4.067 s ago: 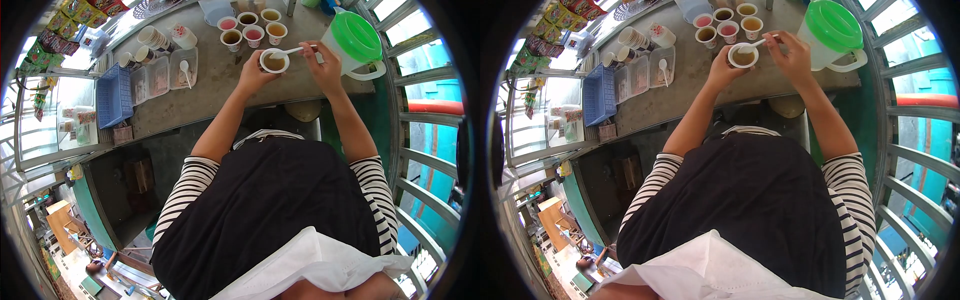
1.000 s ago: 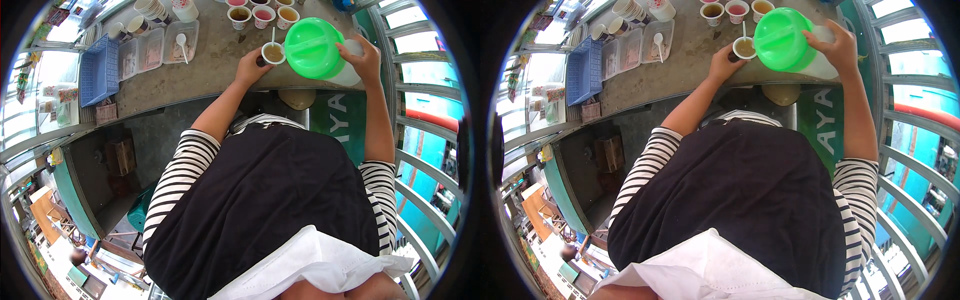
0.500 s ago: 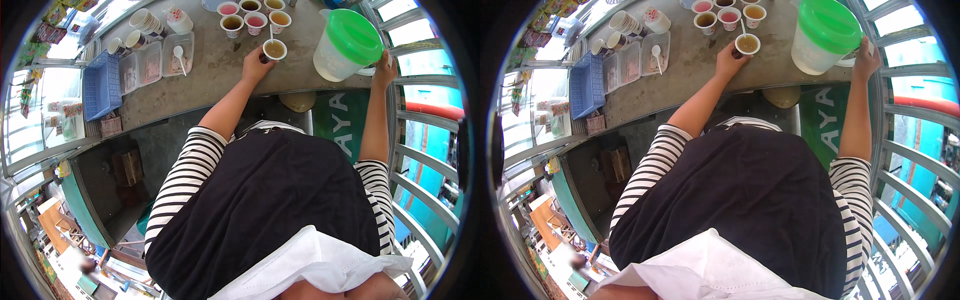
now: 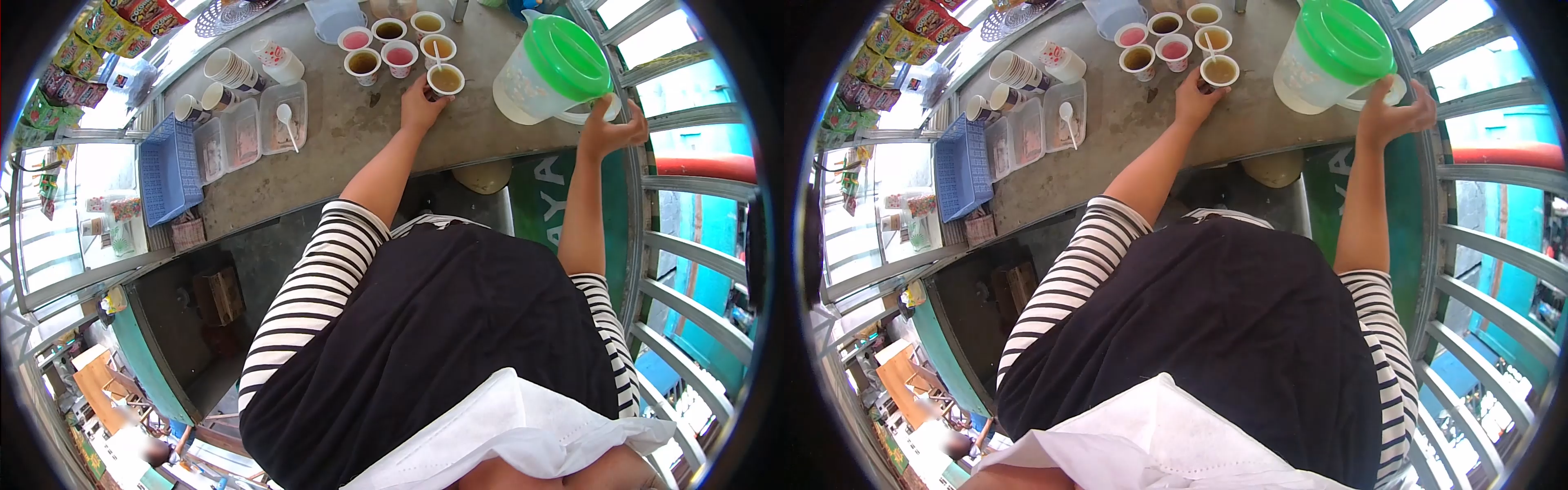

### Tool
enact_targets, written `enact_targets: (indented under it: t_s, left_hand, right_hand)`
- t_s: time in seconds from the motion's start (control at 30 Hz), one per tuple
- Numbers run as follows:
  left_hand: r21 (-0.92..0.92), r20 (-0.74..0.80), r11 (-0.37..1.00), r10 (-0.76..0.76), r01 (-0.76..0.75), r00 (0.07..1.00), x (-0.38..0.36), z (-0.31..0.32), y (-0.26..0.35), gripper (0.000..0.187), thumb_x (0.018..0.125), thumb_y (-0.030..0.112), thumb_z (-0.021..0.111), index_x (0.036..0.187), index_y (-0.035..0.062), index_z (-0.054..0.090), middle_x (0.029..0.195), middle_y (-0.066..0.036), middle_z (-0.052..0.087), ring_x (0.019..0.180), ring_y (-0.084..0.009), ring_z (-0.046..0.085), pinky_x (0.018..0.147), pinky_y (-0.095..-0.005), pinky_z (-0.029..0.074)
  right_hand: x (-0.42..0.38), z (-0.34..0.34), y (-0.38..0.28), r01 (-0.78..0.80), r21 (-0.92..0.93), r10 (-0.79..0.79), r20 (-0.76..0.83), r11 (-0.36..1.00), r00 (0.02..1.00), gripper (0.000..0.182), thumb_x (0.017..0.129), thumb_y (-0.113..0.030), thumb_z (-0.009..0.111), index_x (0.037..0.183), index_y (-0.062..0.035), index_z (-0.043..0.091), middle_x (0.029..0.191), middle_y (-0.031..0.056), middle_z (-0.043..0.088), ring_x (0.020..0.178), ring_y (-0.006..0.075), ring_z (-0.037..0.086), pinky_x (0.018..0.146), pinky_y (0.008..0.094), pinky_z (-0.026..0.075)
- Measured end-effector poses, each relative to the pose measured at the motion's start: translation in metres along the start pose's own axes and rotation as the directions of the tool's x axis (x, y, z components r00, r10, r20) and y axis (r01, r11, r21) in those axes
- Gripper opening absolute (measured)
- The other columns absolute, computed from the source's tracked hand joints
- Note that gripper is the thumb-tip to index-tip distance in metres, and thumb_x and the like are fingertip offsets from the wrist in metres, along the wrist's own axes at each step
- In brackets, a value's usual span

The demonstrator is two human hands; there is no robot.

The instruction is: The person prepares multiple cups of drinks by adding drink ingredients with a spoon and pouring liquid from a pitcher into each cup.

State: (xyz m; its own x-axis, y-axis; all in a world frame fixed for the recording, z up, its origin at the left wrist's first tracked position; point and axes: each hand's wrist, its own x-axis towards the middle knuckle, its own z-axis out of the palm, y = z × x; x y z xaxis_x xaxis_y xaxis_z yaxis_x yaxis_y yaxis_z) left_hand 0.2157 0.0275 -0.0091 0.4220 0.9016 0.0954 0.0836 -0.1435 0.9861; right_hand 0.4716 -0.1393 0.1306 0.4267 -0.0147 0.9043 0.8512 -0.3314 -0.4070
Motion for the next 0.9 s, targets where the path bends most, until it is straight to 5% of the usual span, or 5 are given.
enact_targets:
  t_s: [0.13, 0.23, 0.37, 0.47, 0.9]
  left_hand:
    - [0.042, 0.001, 0.999, -0.024, 0.024, 1.000, -0.002, 0.000, 0.015, 0.061, 0.071, 0.012, 0.084, 0.125, 0.0009, 0.057, 0.109, -0.010, 0.070, 0.096, -0.0147, 0.067, 0.084, -0.0295, 0.054]
    - [-0.027, -0.062, 0.998, 0.047, -0.049, 0.997, 0.001, 0.007, -0.004, 0.059, 0.065, 0.012, 0.086, 0.118, 0.0034, 0.061, 0.096, -0.009, 0.071, 0.085, -0.0146, 0.068, 0.075, -0.0293, 0.054]
    - [0.047, -0.066, 0.991, 0.131, -0.128, 0.989, -0.004, 0.004, -0.007, 0.058, 0.066, 0.014, 0.086, 0.119, 0.0047, 0.062, 0.097, -0.011, 0.070, 0.083, -0.0190, 0.068, 0.074, -0.0313, 0.054]
    - [0.079, -0.055, 0.985, 0.155, -0.151, 0.986, -0.004, 0.003, -0.009, 0.059, 0.068, 0.017, 0.085, 0.121, 0.0060, 0.061, 0.099, -0.014, 0.069, 0.082, -0.0236, 0.068, 0.075, -0.0343, 0.054]
    - [0.244, -0.037, 0.962, 0.133, -0.120, 0.990, -0.002, 0.004, -0.018, 0.059, 0.072, 0.028, 0.083, 0.122, 0.0066, 0.061, 0.097, -0.013, 0.068, 0.084, -0.0248, 0.068, 0.077, -0.0369, 0.054]
  right_hand:
    - [-0.023, -0.005, -0.081, 0.332, 0.391, -0.449, 0.261, 0.859, 0.855, 0.023, 0.083, -0.021, 0.071, 0.101, -0.0085, 0.065, 0.108, 0.0102, 0.056, 0.100, 0.0285, 0.053, 0.090, 0.0412, 0.043]
    - [-0.038, 0.028, -0.124, -0.030, 0.552, -0.405, 0.647, 0.833, 0.646, 0.024, 0.082, -0.022, 0.072, 0.102, -0.0104, 0.067, 0.105, 0.0095, 0.060, 0.093, 0.0223, 0.060, 0.083, 0.0351, 0.048]
    - [-0.085, 0.113, -0.099, -0.455, 0.211, -0.077, 0.952, 0.865, 0.295, 0.038, 0.080, -0.037, 0.073, 0.107, -0.0104, 0.069, 0.099, 0.0122, 0.065, 0.086, 0.0235, 0.065, 0.077, 0.0350, 0.051]
    - [-0.097, 0.129, -0.106, -0.176, 0.210, -0.171, 0.963, 0.962, 0.210, 0.043, 0.079, -0.044, 0.072, 0.107, -0.0116, 0.071, 0.093, 0.0105, 0.068, 0.080, 0.0249, 0.067, 0.075, 0.0357, 0.052]
    - [-0.107, 0.141, -0.122, -0.110, 0.237, -0.222, 0.965, 0.965, 0.139, 0.038, 0.079, -0.044, 0.073, 0.098, -0.0108, 0.073, 0.089, 0.0096, 0.071, 0.083, 0.0256, 0.068, 0.076, 0.0366, 0.052]
